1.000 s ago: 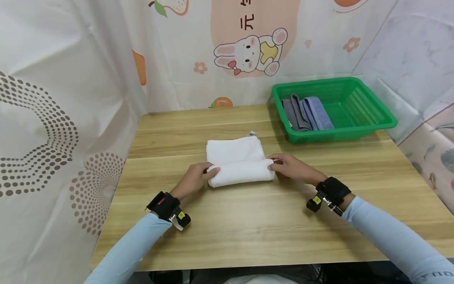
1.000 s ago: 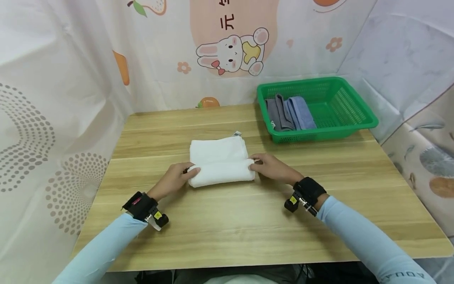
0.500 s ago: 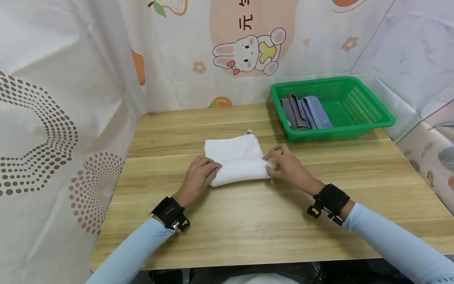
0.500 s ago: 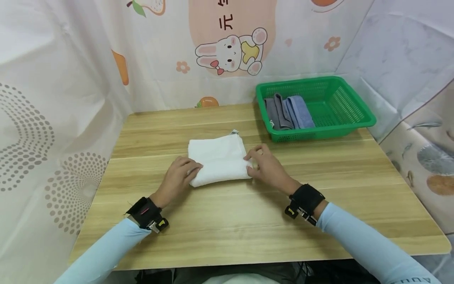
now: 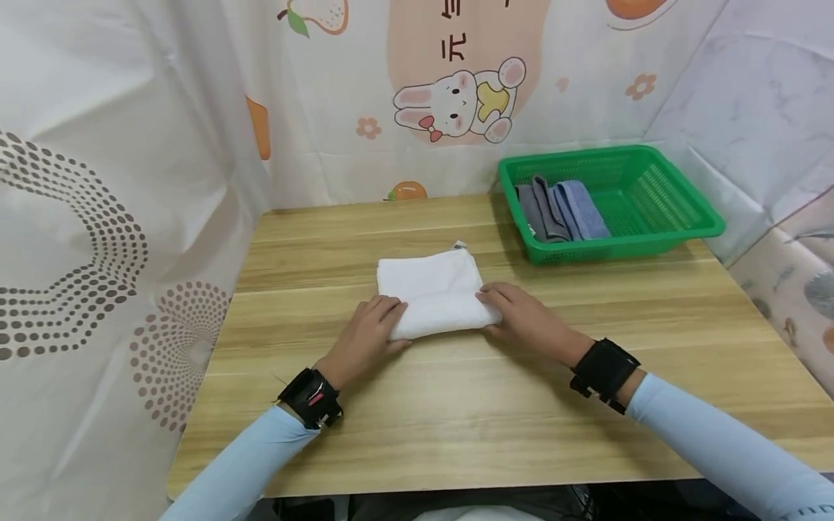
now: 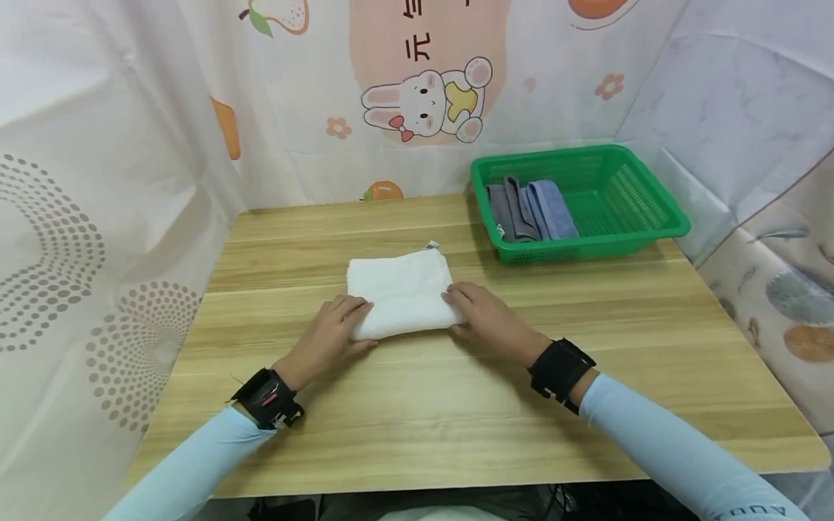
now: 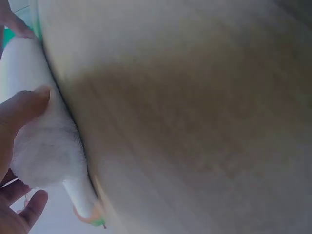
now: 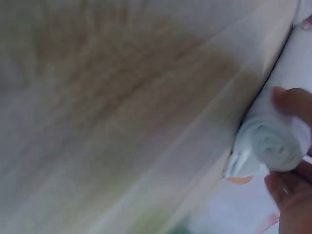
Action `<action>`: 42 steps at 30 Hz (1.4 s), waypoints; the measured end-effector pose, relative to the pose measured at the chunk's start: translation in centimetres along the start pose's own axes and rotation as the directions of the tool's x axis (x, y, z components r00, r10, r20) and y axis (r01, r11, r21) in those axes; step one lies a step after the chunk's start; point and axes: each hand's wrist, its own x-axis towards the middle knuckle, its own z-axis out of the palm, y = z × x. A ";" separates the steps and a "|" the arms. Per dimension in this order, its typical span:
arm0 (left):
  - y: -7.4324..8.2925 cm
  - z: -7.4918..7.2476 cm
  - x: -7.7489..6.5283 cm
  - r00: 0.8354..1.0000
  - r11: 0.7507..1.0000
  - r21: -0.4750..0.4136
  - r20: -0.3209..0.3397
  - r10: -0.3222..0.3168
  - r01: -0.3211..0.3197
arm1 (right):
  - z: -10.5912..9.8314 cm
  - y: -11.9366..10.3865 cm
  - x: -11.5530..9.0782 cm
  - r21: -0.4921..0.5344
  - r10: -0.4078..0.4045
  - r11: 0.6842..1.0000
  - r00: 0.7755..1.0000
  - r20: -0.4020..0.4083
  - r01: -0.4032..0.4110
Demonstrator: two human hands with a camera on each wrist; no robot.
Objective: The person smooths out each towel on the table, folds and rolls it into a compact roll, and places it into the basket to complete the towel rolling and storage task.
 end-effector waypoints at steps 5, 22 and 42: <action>-0.8 0.2 0.1 0.995 0.982 -0.164 0.046 -0.084 0.091 | 0.0 1.1 0.7 0.191 0.129 0.971 0.988 0.091 -0.144; -2.2 -1.0 0.4 0.875 0.670 -0.563 0.297 -0.383 0.485 | 0.2 1.7 2.7 0.529 0.380 0.688 0.868 0.319 -0.496; -1.4 -0.5 0.0 0.990 0.994 0.002 -0.096 -0.104 0.105 | -0.1 -0.4 3.4 0.063 0.089 0.995 0.981 -0.173 -0.079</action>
